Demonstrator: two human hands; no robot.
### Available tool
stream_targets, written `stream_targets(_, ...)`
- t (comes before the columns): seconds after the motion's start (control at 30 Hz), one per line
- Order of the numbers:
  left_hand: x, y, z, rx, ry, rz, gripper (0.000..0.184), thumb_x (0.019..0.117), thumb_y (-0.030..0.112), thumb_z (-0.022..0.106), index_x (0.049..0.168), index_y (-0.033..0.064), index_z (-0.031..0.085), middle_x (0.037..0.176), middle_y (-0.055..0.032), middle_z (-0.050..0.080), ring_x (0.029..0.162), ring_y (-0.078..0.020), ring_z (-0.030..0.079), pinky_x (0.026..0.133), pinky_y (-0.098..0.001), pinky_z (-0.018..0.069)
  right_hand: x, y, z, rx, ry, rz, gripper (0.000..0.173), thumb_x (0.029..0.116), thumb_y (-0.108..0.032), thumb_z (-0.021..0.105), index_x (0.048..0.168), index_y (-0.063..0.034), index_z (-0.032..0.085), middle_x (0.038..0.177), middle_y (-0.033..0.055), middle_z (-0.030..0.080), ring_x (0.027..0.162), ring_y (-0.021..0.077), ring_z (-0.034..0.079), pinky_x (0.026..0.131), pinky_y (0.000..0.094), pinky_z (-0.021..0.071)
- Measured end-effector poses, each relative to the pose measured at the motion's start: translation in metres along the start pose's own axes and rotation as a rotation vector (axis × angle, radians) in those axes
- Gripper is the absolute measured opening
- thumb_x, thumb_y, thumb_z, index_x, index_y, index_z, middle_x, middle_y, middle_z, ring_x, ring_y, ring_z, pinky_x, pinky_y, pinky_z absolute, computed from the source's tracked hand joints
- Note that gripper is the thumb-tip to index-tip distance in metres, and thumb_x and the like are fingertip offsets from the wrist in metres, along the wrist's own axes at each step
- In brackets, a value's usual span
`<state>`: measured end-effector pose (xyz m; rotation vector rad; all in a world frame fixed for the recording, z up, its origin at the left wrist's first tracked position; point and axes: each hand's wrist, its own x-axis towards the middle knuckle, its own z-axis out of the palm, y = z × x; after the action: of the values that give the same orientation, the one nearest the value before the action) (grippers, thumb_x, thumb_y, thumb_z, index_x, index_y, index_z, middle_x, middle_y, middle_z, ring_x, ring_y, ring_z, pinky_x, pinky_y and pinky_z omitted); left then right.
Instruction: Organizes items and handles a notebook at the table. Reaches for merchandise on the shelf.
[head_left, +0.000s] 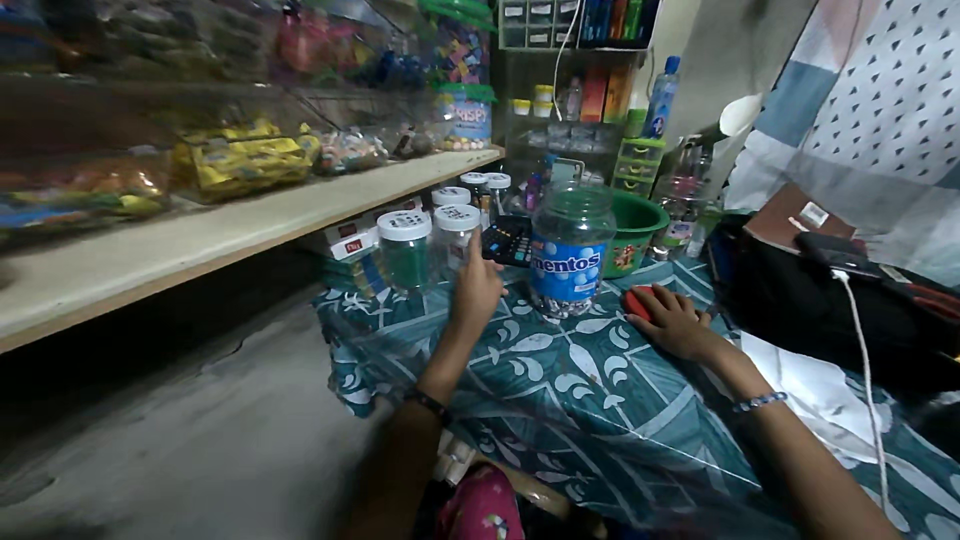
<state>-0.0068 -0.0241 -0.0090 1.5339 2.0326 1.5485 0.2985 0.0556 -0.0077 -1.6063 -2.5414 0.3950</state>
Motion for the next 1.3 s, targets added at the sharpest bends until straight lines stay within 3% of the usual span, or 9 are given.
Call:
stream_targets(0.37,0.0006,0.0035,-0.0003,0.010,-0.003,-0.036,0.063,0.1086,0.009,0.043,0.164,0.0163,0.013,0.114,-0.0209,0.071,0.072,-0.0306,0.072,0.066,-0.0470,0.0595,0.0015,0.0000,0.0003,-0.010,-0.002,0.001,0.068,0.1065,-0.057,0.040,0.165,-0.0265,0.025,0.171,0.0156,0.014,0.155,0.0463,0.011,0.114,0.0746,0.0137)
stream_targets(0.67,0.0032,0.0011,0.0005,-0.015,0.020,-0.039,0.067,0.1070,0.009,0.048,0.163,0.0173,0.014,0.112,-0.0224,0.070,0.072,-0.0312,0.072,0.067,-0.0475,0.0597,0.0038,0.0032,0.0063,0.029,0.028,-0.051,0.069,0.1055,-0.058,0.042,0.165,-0.0319,0.020,0.171,0.0157,0.014,0.156,0.0468,0.009,0.112,0.0787,0.0109)
stream_targets(0.97,0.0019,0.0041,0.0005,-0.004,0.001,-0.038,0.068,0.1095,0.012,0.042,0.165,0.0170,0.003,0.107,-0.0223,0.071,0.073,-0.0286,0.072,0.069,-0.0450,0.0601,0.0053,0.0022,0.0044,0.003,-0.009,-0.032,0.069,0.1054,-0.060,0.039,0.165,-0.0341,0.017,0.172,0.0130,0.011,0.157,0.0451,0.006,0.113,0.0783,0.0091)
stream_targets(1.3,0.0022,0.0049,0.0005,-0.015,0.001,-0.057,0.068,0.1097,0.014,0.044,0.165,0.0190,0.006,0.109,-0.0217,0.070,0.074,-0.0274,0.072,0.070,-0.0441,0.0598,0.0018,0.0011,0.0035,0.022,-0.010,-0.036,0.069,0.1048,-0.062,0.037,0.165,-0.0344,0.019,0.172,0.0128,0.011,0.157,0.0448,0.004,0.114,0.0777,0.0069)
